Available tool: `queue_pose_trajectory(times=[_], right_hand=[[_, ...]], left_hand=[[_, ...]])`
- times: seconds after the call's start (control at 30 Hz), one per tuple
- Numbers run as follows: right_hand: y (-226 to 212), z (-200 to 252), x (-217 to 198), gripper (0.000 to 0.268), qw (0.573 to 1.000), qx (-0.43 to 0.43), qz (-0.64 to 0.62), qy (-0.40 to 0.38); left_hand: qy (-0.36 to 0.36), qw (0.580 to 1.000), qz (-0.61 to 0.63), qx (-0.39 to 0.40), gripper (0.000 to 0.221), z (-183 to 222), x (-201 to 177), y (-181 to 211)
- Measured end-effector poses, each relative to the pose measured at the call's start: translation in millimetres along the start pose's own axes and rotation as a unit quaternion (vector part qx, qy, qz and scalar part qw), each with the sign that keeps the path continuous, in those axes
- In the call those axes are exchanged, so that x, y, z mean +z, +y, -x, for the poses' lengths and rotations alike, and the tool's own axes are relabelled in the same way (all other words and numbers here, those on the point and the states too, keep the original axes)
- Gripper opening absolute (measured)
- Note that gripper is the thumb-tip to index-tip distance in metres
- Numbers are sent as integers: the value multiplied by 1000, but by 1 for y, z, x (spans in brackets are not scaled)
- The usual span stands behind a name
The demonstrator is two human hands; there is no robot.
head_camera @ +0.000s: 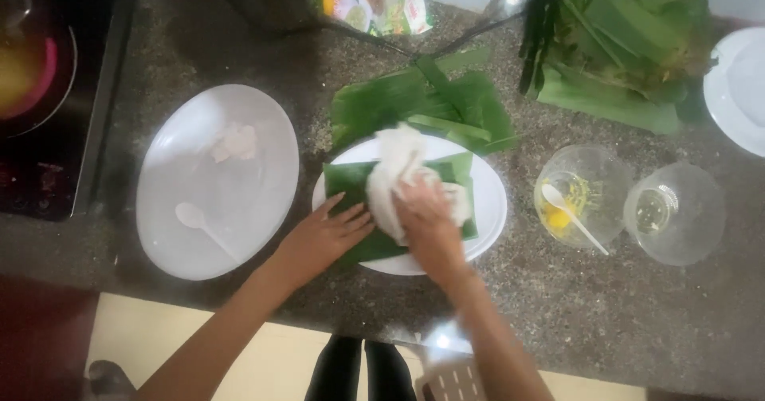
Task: The person is cleaning banana leaves by wiping them with a white cloth on a plate.
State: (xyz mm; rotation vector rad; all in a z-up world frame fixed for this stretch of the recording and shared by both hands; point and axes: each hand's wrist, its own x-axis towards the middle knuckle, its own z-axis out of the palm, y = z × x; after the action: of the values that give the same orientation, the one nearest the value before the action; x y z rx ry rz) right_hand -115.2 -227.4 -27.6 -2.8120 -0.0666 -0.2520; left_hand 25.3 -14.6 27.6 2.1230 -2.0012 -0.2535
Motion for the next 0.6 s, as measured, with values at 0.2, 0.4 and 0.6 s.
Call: queue_pose_trajectory(times=[0.2, 0.4, 0.6], right_hand=[[43, 40, -38, 46, 981, 182, 24, -68], [45, 42, -76, 43, 979, 178, 58, 78], [13, 73, -123, 44, 899, 193, 5, 393]], left_hand=[[-1, 1000, -5, 19, 43, 2, -8, 1], [-43, 999, -31, 11, 55, 3, -24, 7], [-62, 996, -22, -66, 70, -6, -73, 26]])
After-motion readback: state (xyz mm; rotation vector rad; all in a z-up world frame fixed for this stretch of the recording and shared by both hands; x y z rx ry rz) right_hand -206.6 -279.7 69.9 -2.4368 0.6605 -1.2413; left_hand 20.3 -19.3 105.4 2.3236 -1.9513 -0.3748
